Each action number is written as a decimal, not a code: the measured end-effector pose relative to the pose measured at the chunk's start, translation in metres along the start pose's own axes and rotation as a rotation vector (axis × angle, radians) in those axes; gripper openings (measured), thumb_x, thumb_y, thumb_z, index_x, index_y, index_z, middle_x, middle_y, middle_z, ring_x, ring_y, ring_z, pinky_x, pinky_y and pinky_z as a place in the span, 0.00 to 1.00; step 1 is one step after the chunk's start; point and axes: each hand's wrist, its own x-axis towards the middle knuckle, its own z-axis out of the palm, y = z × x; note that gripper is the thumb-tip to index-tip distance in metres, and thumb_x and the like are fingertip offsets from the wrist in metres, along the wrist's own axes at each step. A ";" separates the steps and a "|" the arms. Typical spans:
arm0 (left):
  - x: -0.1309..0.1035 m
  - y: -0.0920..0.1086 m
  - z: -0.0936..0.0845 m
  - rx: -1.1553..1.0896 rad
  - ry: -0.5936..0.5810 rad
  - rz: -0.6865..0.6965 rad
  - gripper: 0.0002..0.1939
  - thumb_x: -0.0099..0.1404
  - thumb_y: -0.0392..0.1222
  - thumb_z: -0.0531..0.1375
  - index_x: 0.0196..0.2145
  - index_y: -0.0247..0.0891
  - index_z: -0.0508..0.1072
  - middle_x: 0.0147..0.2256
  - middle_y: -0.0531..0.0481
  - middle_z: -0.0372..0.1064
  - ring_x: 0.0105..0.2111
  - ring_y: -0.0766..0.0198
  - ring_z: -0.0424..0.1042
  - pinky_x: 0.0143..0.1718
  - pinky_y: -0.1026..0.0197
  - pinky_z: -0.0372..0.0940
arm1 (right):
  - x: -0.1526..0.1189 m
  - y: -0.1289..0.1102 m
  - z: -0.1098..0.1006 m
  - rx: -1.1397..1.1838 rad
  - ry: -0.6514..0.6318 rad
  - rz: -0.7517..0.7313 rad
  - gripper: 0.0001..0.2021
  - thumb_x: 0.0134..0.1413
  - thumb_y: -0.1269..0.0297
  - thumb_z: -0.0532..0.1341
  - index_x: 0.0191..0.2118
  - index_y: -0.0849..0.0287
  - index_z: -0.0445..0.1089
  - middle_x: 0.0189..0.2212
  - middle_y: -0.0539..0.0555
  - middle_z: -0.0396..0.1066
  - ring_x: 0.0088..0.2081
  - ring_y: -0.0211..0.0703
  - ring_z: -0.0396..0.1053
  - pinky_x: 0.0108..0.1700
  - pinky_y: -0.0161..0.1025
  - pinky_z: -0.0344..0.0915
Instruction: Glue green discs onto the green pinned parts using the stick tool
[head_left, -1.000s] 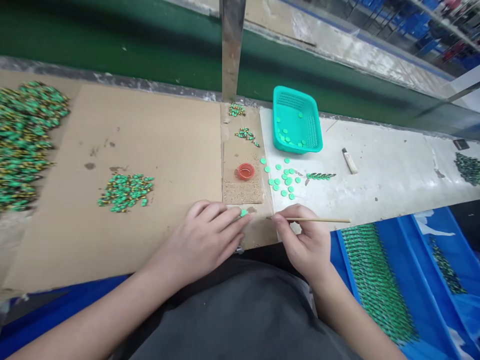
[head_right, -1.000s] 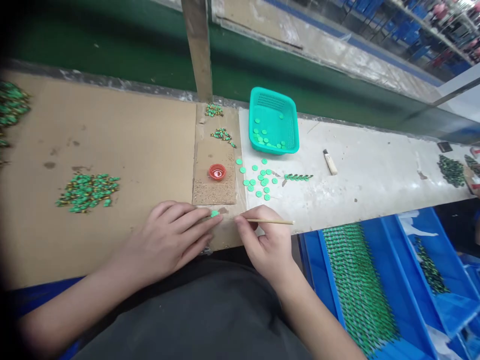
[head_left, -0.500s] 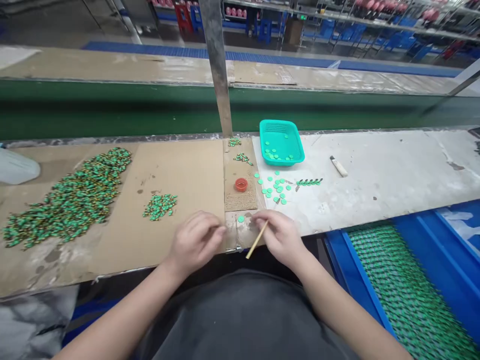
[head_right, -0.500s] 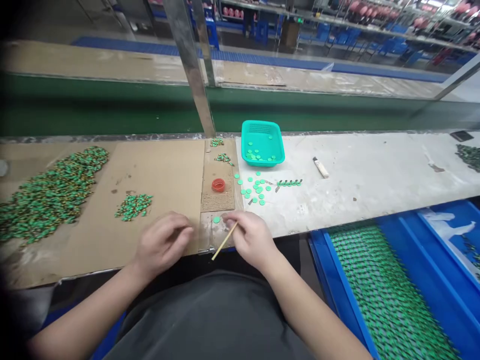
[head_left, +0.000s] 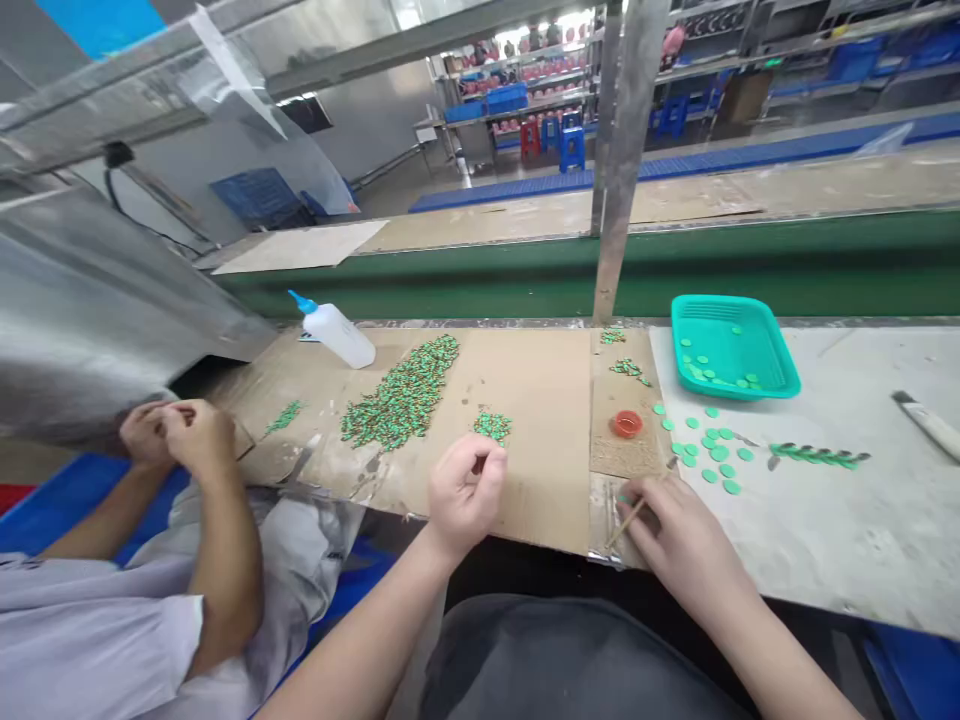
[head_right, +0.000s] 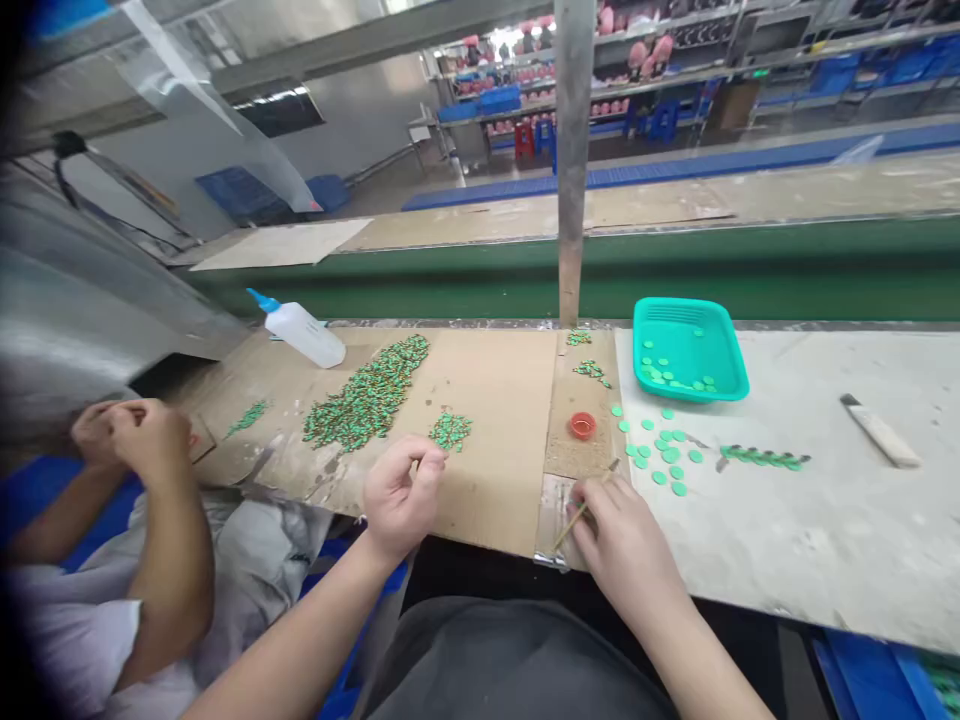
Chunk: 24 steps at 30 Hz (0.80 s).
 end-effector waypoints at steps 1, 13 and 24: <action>0.004 -0.013 -0.009 0.047 -0.003 -0.022 0.19 0.81 0.51 0.57 0.32 0.42 0.74 0.28 0.50 0.74 0.29 0.61 0.74 0.35 0.58 0.72 | -0.004 0.001 -0.001 -0.005 0.001 0.019 0.06 0.75 0.66 0.63 0.41 0.52 0.71 0.34 0.53 0.77 0.36 0.51 0.78 0.38 0.45 0.73; 0.046 -0.127 -0.107 0.414 -0.554 -0.030 0.13 0.73 0.45 0.60 0.42 0.48 0.87 0.40 0.44 0.82 0.43 0.50 0.80 0.51 0.50 0.76 | -0.017 -0.016 -0.029 0.106 0.193 0.091 0.09 0.75 0.57 0.68 0.39 0.51 0.74 0.38 0.55 0.83 0.38 0.52 0.83 0.39 0.45 0.78; 0.062 -0.114 -0.105 0.265 -0.482 -0.034 0.12 0.69 0.56 0.65 0.36 0.48 0.80 0.35 0.51 0.84 0.36 0.53 0.83 0.38 0.55 0.78 | -0.035 -0.021 -0.057 0.151 0.116 0.162 0.16 0.77 0.69 0.59 0.62 0.49 0.76 0.51 0.55 0.86 0.48 0.47 0.87 0.49 0.42 0.85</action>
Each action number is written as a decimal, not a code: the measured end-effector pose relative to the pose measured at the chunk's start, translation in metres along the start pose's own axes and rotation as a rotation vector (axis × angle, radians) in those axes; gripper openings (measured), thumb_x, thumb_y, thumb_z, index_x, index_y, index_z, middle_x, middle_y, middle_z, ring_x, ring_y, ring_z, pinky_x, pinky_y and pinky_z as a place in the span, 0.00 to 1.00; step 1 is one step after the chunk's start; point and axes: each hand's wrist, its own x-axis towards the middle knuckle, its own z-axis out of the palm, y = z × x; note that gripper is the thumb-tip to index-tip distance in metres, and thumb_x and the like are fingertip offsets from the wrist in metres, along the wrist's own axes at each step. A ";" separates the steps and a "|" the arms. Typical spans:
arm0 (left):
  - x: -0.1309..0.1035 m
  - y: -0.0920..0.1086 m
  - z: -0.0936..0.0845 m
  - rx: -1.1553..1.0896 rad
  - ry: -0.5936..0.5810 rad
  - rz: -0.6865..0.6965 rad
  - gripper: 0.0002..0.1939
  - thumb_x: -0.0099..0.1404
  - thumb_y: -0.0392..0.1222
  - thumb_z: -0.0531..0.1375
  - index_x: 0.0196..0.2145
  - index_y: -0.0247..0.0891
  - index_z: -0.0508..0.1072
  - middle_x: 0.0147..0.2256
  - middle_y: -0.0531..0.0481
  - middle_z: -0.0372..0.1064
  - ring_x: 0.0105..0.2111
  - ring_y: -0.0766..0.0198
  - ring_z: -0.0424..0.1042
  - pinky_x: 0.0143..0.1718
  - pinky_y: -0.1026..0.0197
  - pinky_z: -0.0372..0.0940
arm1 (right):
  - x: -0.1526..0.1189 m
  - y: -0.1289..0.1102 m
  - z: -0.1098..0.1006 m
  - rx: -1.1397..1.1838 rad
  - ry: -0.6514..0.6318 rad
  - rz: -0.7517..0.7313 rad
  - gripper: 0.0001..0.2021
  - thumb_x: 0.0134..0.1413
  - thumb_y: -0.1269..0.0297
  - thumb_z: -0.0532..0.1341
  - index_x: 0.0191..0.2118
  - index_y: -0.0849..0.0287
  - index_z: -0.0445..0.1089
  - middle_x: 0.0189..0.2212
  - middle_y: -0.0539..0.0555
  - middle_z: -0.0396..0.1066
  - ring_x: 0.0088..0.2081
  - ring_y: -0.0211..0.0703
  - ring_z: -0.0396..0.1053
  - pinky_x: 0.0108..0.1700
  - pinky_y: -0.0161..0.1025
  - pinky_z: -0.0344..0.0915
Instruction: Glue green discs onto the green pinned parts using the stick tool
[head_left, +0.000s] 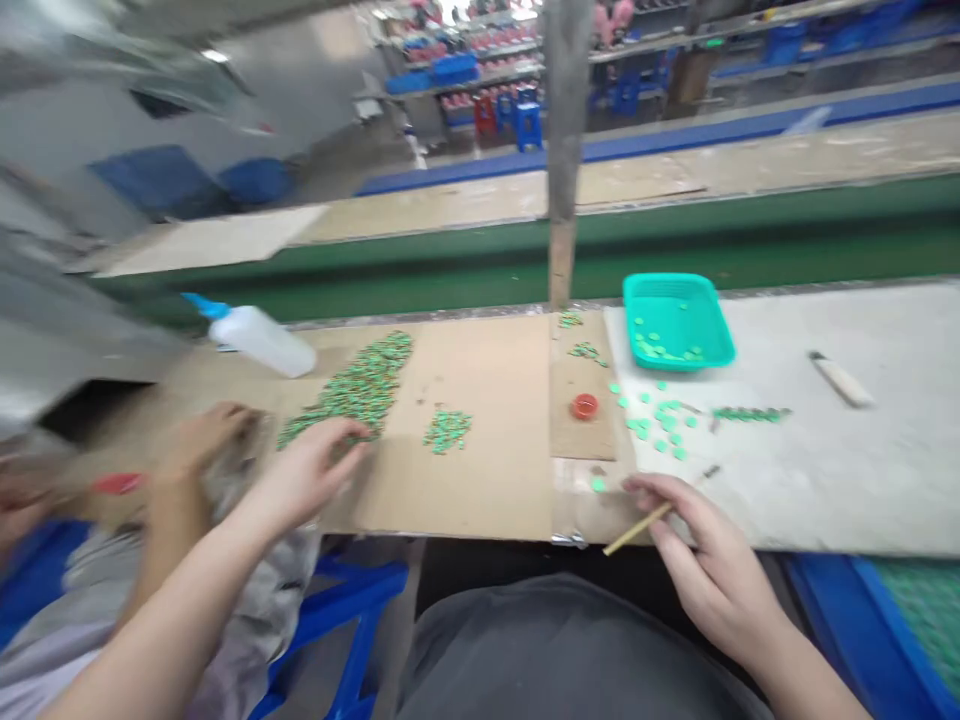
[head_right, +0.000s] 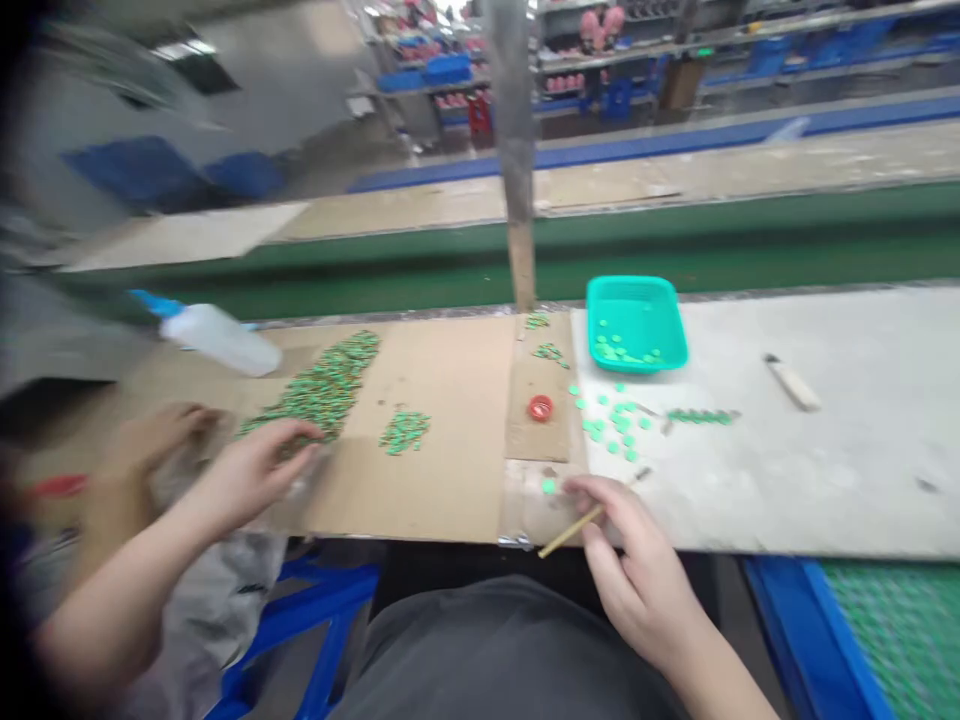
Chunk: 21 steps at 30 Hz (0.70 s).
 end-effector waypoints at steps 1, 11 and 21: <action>-0.001 0.006 0.003 -0.049 0.033 -0.013 0.12 0.70 0.59 0.65 0.38 0.50 0.80 0.33 0.54 0.83 0.31 0.55 0.81 0.32 0.57 0.76 | -0.001 -0.001 -0.005 0.037 -0.021 0.035 0.17 0.78 0.69 0.58 0.64 0.49 0.75 0.51 0.55 0.86 0.48 0.47 0.87 0.50 0.42 0.85; 0.017 0.168 0.085 -0.706 -0.277 -0.290 0.26 0.49 0.71 0.81 0.31 0.48 0.87 0.33 0.46 0.86 0.28 0.55 0.83 0.30 0.59 0.81 | 0.013 0.018 -0.019 0.176 0.084 0.210 0.23 0.79 0.69 0.56 0.72 0.50 0.53 0.28 0.43 0.71 0.29 0.44 0.76 0.39 0.44 0.78; 0.034 0.225 0.138 -0.666 -0.322 -0.112 0.21 0.68 0.64 0.71 0.35 0.43 0.88 0.26 0.48 0.82 0.24 0.60 0.79 0.28 0.61 0.76 | 0.023 0.028 -0.015 0.249 0.052 0.186 0.08 0.83 0.63 0.55 0.47 0.53 0.69 0.47 0.57 0.84 0.41 0.43 0.84 0.46 0.42 0.81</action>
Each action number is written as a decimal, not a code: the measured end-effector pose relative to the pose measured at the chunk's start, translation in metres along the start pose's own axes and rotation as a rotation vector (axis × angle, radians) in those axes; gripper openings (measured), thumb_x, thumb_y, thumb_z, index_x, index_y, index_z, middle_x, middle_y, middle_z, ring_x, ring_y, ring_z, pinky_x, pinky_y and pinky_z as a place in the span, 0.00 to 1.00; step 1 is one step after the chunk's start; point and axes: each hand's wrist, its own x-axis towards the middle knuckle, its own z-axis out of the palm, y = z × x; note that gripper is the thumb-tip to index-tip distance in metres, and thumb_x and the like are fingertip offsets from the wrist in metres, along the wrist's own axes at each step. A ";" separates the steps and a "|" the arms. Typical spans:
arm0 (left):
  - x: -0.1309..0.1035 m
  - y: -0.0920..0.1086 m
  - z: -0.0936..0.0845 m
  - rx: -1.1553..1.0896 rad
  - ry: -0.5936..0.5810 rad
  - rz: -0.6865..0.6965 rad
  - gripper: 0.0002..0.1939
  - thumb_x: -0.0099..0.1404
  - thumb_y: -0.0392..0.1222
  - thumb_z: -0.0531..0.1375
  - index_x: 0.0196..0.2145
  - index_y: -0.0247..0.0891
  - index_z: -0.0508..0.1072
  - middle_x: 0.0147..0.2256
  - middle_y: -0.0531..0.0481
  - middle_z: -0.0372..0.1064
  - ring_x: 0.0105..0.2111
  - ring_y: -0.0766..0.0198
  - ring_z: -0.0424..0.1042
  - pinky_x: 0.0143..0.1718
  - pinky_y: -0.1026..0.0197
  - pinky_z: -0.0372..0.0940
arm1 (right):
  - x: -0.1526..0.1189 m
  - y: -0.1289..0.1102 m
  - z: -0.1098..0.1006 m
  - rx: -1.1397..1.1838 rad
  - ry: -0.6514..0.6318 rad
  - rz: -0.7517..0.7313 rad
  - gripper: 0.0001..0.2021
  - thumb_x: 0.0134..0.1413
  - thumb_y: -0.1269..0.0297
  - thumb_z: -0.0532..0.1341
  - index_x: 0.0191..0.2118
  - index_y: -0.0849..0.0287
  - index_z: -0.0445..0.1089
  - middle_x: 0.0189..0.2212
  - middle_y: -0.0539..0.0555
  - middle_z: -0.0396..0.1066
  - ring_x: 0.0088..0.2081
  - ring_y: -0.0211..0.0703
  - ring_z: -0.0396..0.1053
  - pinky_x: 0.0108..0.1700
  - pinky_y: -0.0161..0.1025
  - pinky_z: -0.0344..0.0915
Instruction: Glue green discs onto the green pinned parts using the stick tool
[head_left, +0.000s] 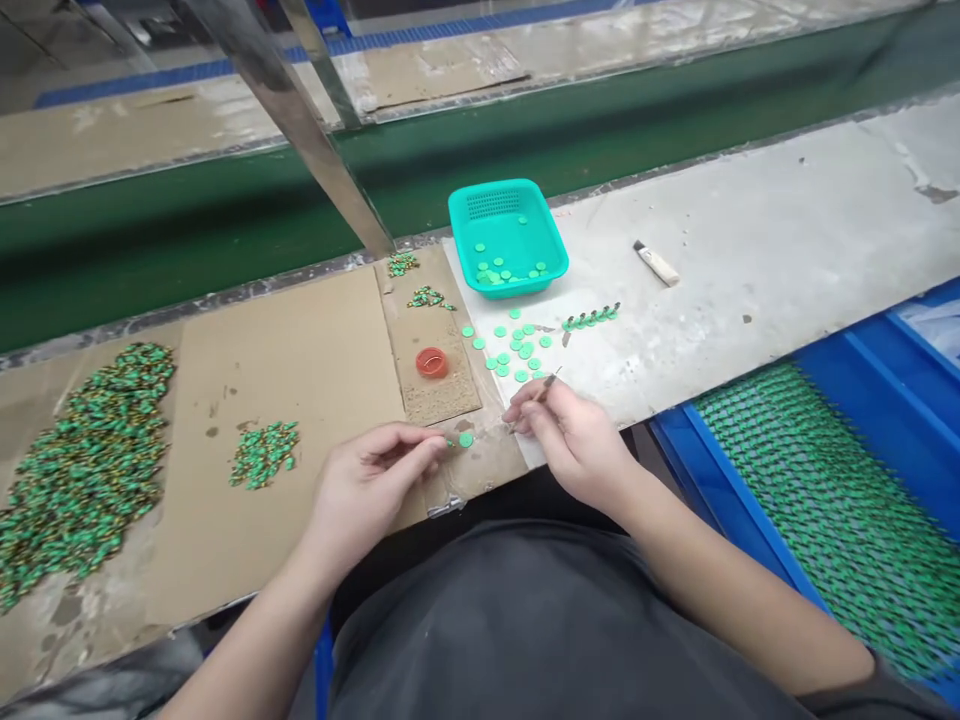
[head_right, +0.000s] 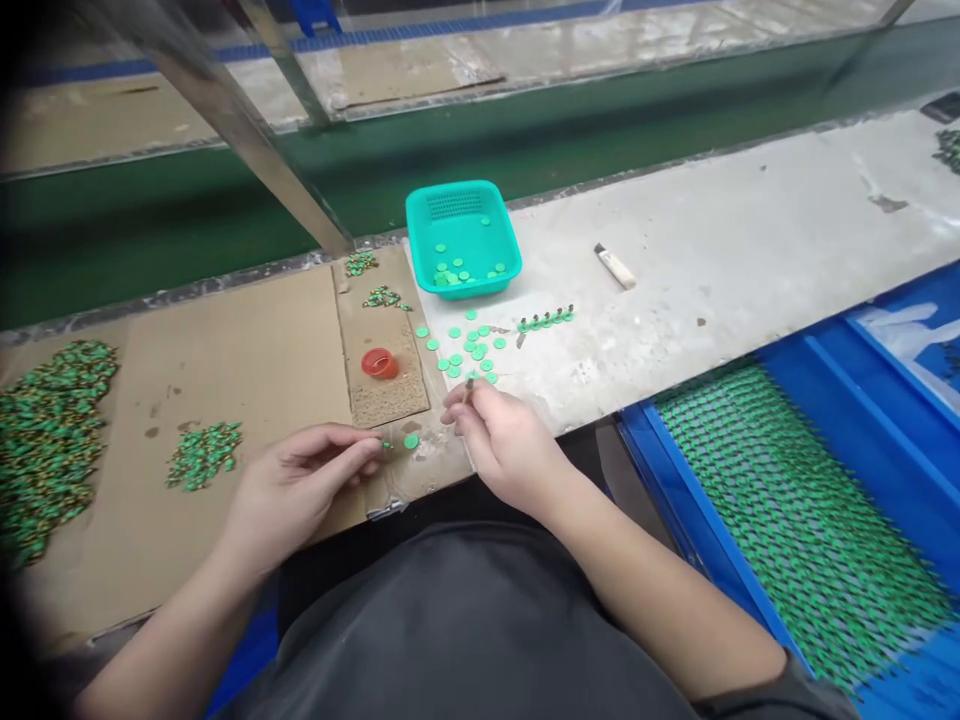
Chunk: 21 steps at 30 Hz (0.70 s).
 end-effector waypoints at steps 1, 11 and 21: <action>0.001 -0.003 0.002 0.040 0.015 0.034 0.19 0.69 0.62 0.71 0.35 0.44 0.88 0.27 0.49 0.83 0.26 0.60 0.80 0.31 0.60 0.77 | 0.001 -0.001 0.000 -0.030 -0.014 -0.023 0.08 0.83 0.63 0.55 0.46 0.53 0.69 0.46 0.57 0.84 0.42 0.45 0.84 0.47 0.42 0.80; 0.003 -0.011 0.017 0.182 0.099 0.234 0.09 0.72 0.51 0.70 0.34 0.49 0.88 0.33 0.53 0.85 0.32 0.61 0.81 0.36 0.59 0.74 | 0.002 0.004 -0.007 -0.202 -0.031 -0.119 0.09 0.83 0.65 0.57 0.45 0.55 0.72 0.44 0.58 0.85 0.46 0.51 0.84 0.51 0.47 0.79; 0.002 -0.015 0.016 0.256 0.096 0.328 0.09 0.75 0.48 0.70 0.35 0.47 0.86 0.34 0.54 0.84 0.33 0.63 0.81 0.37 0.60 0.73 | 0.000 0.005 -0.008 -0.179 -0.009 -0.132 0.09 0.83 0.65 0.57 0.46 0.55 0.72 0.43 0.57 0.84 0.46 0.50 0.83 0.51 0.45 0.78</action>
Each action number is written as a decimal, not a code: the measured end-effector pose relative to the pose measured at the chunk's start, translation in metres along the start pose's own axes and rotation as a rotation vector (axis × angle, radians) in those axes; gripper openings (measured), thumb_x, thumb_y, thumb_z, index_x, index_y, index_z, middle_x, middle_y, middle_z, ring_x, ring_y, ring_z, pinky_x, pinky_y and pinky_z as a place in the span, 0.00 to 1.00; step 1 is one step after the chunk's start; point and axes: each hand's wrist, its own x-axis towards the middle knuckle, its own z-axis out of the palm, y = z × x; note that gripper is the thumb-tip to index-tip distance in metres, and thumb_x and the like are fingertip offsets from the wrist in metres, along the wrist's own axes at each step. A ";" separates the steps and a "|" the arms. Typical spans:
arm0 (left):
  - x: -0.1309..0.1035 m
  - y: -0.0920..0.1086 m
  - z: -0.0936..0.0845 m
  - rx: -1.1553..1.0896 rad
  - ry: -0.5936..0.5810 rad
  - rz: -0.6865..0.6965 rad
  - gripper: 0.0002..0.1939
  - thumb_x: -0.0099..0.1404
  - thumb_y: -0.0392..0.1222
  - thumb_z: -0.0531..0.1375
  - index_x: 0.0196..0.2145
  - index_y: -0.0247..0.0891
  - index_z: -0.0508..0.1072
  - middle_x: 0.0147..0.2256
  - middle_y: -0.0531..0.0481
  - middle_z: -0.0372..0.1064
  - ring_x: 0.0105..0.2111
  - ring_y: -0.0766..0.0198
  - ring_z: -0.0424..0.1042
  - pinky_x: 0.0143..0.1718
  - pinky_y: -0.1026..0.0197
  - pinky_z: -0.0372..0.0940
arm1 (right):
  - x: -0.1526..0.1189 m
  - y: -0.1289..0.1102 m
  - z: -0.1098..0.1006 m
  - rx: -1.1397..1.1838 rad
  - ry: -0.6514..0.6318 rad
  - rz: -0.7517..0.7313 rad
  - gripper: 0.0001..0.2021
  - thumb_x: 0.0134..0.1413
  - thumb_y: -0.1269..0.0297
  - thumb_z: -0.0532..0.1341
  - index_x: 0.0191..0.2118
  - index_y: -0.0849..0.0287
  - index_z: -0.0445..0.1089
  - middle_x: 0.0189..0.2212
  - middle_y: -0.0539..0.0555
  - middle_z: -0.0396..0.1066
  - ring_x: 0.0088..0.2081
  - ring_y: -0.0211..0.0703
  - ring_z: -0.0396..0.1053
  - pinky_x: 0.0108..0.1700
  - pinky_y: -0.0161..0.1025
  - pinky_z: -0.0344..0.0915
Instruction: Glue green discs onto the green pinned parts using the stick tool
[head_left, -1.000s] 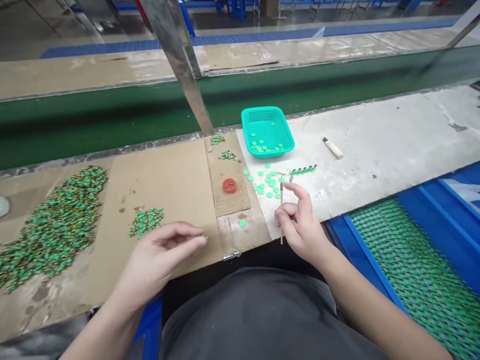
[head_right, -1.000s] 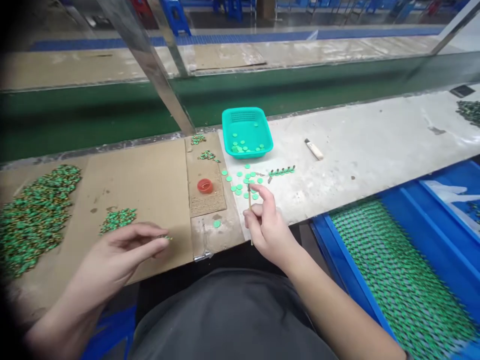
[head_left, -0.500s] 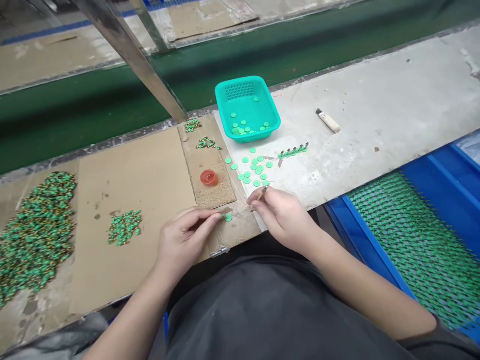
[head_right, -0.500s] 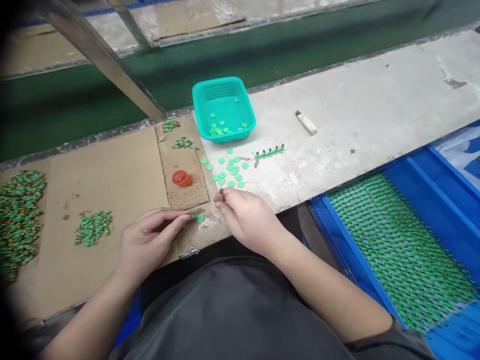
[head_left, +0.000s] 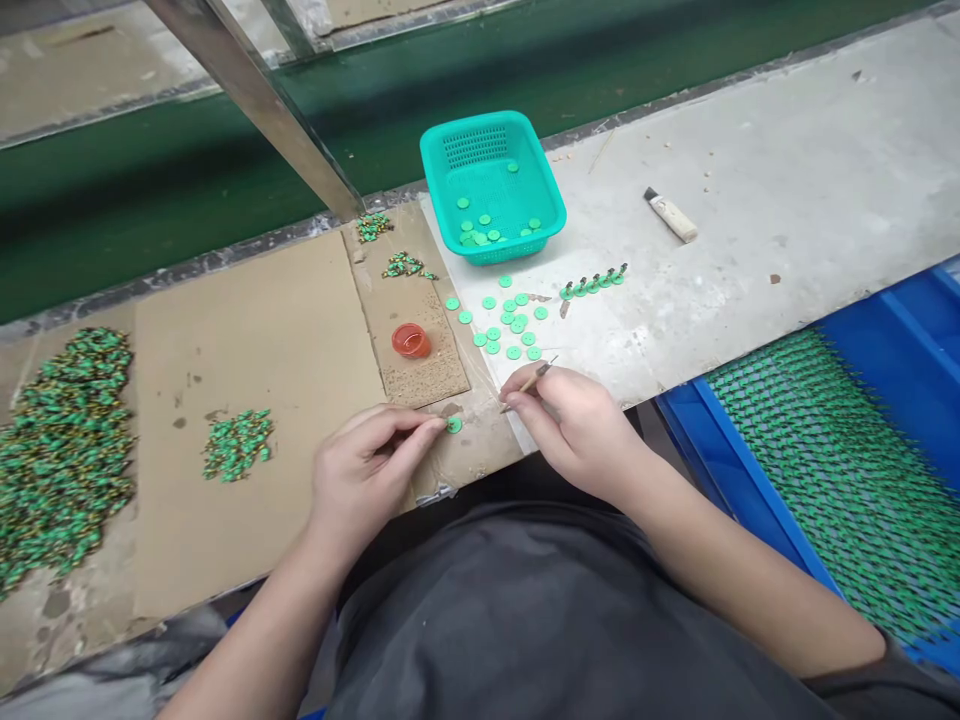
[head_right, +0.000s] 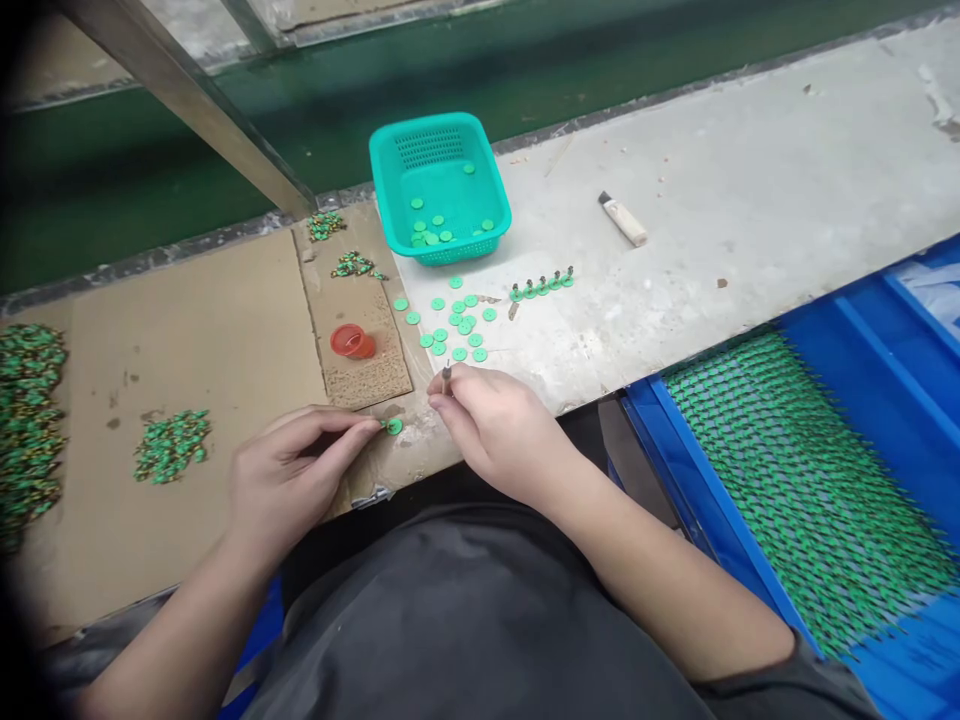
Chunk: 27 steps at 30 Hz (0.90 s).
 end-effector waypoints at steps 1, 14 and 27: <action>0.000 0.000 0.000 0.006 -0.003 0.005 0.09 0.75 0.48 0.70 0.35 0.47 0.86 0.34 0.54 0.84 0.33 0.63 0.81 0.37 0.60 0.73 | 0.000 0.000 0.000 0.001 -0.005 0.009 0.09 0.83 0.64 0.57 0.46 0.54 0.72 0.43 0.57 0.84 0.46 0.50 0.83 0.51 0.46 0.79; 0.003 0.014 -0.002 0.167 -0.072 0.194 0.10 0.79 0.49 0.67 0.38 0.47 0.84 0.32 0.54 0.83 0.31 0.61 0.81 0.37 0.58 0.75 | 0.000 -0.001 -0.002 -0.032 -0.029 -0.014 0.09 0.83 0.65 0.57 0.46 0.55 0.73 0.42 0.58 0.84 0.44 0.51 0.83 0.49 0.46 0.78; 0.001 0.010 0.004 0.240 -0.031 0.342 0.05 0.78 0.43 0.69 0.40 0.47 0.83 0.36 0.54 0.85 0.36 0.61 0.84 0.45 0.59 0.77 | 0.003 0.001 -0.009 -0.164 -0.204 0.014 0.09 0.83 0.67 0.56 0.52 0.58 0.74 0.46 0.59 0.83 0.48 0.53 0.81 0.53 0.48 0.75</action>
